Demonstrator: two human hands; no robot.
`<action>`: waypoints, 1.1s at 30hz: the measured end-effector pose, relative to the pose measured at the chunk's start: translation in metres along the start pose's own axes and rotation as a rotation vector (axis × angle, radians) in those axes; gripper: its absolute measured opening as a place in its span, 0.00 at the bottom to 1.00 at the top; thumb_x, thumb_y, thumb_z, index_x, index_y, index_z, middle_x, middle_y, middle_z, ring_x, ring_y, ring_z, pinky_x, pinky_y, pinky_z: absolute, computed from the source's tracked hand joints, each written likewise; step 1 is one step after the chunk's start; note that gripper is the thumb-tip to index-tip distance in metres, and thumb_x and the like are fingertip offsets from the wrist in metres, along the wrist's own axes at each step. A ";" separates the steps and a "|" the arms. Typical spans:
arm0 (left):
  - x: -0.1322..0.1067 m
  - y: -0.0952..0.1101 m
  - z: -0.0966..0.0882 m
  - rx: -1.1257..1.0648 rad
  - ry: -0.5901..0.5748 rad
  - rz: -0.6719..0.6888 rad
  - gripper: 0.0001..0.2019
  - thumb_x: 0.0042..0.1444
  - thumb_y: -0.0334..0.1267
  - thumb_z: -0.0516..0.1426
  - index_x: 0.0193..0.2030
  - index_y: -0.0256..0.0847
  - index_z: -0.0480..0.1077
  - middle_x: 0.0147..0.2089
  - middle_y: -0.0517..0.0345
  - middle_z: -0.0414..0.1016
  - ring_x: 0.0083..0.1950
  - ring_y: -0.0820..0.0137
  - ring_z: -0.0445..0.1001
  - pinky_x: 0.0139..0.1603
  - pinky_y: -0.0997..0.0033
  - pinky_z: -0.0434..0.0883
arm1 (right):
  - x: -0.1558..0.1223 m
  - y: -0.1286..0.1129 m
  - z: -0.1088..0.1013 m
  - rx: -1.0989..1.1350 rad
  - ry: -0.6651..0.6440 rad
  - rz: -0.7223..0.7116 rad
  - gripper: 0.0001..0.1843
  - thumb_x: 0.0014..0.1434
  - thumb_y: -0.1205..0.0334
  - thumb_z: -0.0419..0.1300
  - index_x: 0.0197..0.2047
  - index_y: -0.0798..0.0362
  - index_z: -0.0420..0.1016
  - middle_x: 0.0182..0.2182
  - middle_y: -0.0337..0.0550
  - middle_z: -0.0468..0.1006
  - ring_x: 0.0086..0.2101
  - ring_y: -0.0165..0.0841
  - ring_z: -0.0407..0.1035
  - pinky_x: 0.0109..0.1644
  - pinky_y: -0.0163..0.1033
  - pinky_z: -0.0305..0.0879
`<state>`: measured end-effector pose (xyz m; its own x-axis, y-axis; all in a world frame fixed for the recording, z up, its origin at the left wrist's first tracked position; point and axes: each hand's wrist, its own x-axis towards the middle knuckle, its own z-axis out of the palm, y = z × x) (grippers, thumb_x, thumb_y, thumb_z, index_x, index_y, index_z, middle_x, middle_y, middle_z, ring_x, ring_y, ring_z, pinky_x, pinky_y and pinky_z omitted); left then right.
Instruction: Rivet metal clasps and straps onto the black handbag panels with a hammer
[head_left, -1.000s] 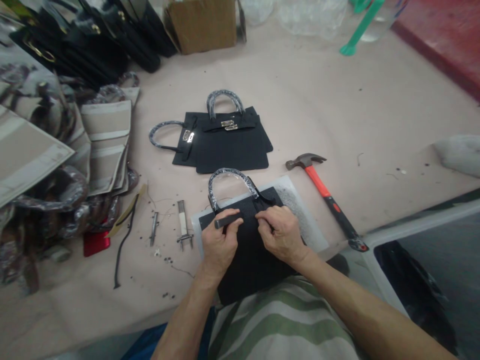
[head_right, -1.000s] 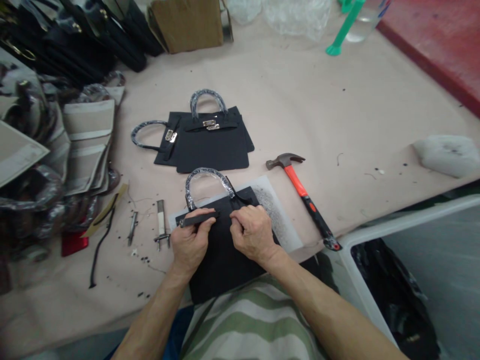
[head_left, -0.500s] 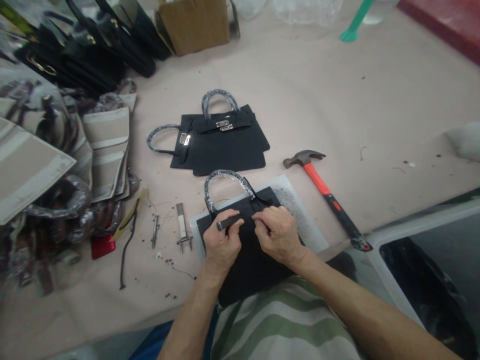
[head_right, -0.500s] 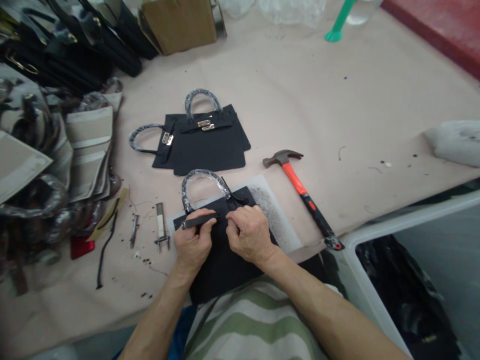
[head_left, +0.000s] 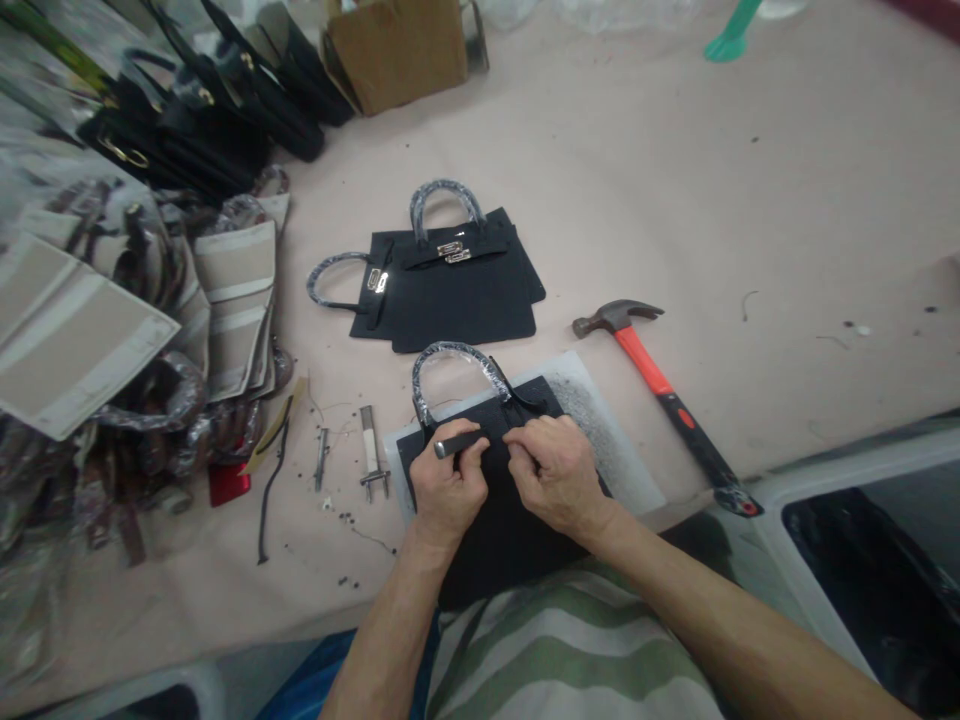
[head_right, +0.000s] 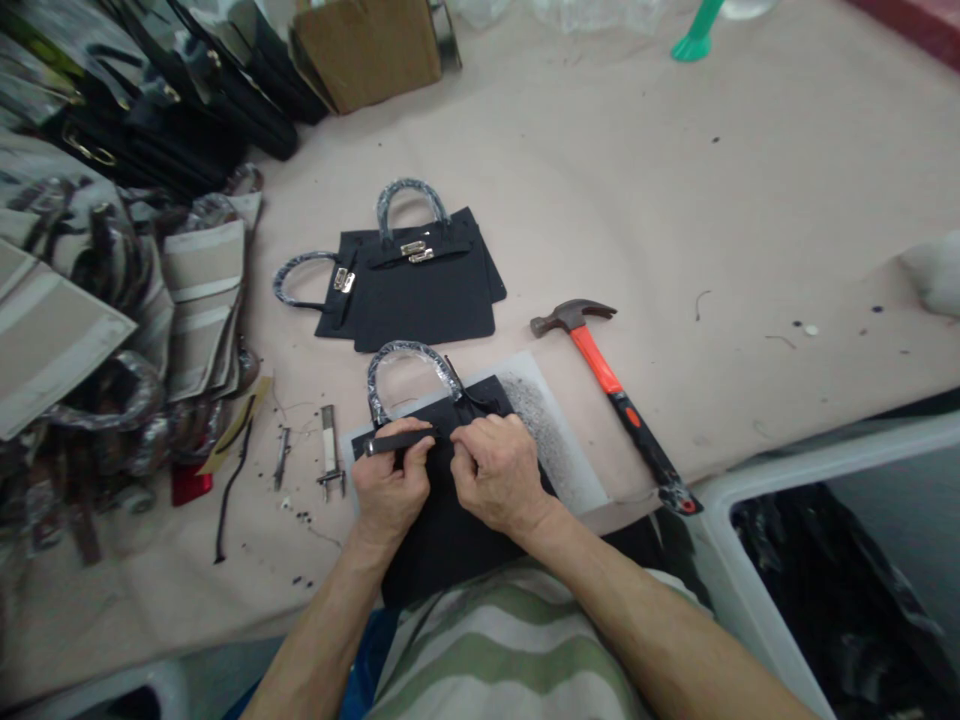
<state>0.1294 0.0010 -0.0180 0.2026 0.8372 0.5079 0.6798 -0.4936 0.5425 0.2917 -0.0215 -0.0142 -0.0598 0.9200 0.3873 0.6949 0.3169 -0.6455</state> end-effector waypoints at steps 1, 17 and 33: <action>0.000 0.000 0.000 -0.005 -0.003 -0.006 0.04 0.61 0.30 0.57 0.42 0.38 0.72 0.39 0.54 0.81 0.42 0.68 0.81 0.47 0.69 0.77 | 0.000 0.001 0.000 0.003 0.001 0.001 0.10 0.62 0.70 0.53 0.33 0.54 0.74 0.25 0.40 0.73 0.28 0.33 0.62 0.36 0.42 0.51; 0.007 0.003 -0.003 -0.015 -0.018 -0.066 0.03 0.62 0.32 0.57 0.39 0.38 0.73 0.37 0.54 0.81 0.41 0.68 0.81 0.46 0.69 0.76 | 0.000 0.002 0.001 0.013 0.016 -0.001 0.10 0.62 0.70 0.52 0.33 0.55 0.74 0.24 0.41 0.72 0.28 0.33 0.61 0.36 0.42 0.50; 0.014 0.007 0.000 -0.071 -0.067 -0.132 0.04 0.61 0.32 0.56 0.38 0.39 0.73 0.36 0.55 0.80 0.38 0.69 0.80 0.43 0.71 0.76 | -0.001 0.002 0.002 -0.022 -0.017 0.009 0.10 0.62 0.69 0.53 0.33 0.53 0.74 0.25 0.41 0.73 0.29 0.34 0.62 0.37 0.43 0.50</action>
<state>0.1369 0.0092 -0.0067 0.1629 0.9084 0.3851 0.6528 -0.3919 0.6483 0.2917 -0.0218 -0.0168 -0.0650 0.9267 0.3701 0.7109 0.3033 -0.6346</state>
